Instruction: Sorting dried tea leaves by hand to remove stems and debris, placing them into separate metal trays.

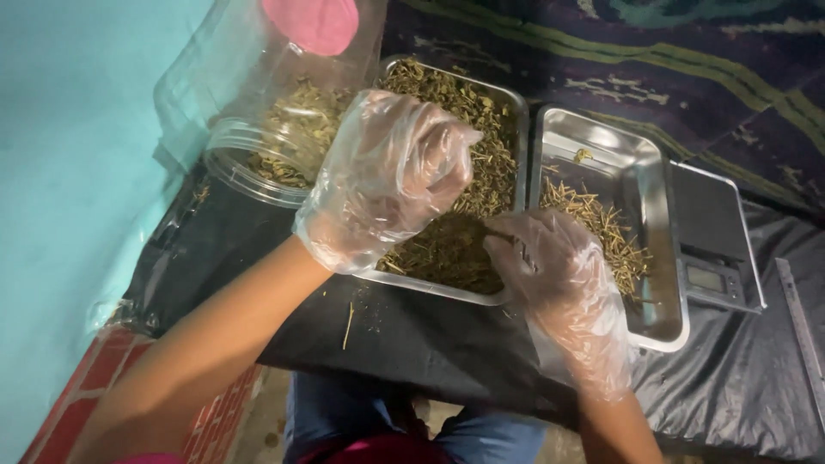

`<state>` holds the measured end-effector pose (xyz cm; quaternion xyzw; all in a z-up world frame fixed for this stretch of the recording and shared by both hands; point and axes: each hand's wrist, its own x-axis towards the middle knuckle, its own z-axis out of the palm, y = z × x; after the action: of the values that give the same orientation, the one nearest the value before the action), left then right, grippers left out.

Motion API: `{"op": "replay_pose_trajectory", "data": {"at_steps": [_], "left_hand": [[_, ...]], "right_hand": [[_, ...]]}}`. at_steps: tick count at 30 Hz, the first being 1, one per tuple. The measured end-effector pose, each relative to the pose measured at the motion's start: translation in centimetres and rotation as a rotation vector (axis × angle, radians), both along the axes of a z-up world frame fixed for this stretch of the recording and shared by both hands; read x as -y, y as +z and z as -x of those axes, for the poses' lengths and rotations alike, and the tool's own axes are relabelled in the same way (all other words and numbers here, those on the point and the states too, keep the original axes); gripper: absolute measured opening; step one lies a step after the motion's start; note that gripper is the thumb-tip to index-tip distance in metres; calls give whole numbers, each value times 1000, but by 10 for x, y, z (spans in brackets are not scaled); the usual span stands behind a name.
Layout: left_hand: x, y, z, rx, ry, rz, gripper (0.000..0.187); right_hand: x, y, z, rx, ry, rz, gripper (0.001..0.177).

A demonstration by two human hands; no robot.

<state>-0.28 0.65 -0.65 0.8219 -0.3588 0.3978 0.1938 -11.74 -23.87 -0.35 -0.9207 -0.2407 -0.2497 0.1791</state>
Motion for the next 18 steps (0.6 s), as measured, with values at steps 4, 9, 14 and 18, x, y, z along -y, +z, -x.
{"op": "replay_pose_trajectory", "data": {"at_steps": [4, 9, 14, 18], "left_hand": [[-2, 1, 0, 297, -21, -36, 22], [5, 0, -2, 222, -60, 77, 15], [7, -4, -1, 173, -73, 87, 11], [1, 3, 1, 212, -75, 59, 14]], "right_hand": [[3, 2, -23, 40, 35, 227, 23], [0, -2, -52, 117, 96, 391, 35], [-13, 54, -43, -198, 98, 189, 10], [17, 54, -40, -46, 110, 128, 13]]}}
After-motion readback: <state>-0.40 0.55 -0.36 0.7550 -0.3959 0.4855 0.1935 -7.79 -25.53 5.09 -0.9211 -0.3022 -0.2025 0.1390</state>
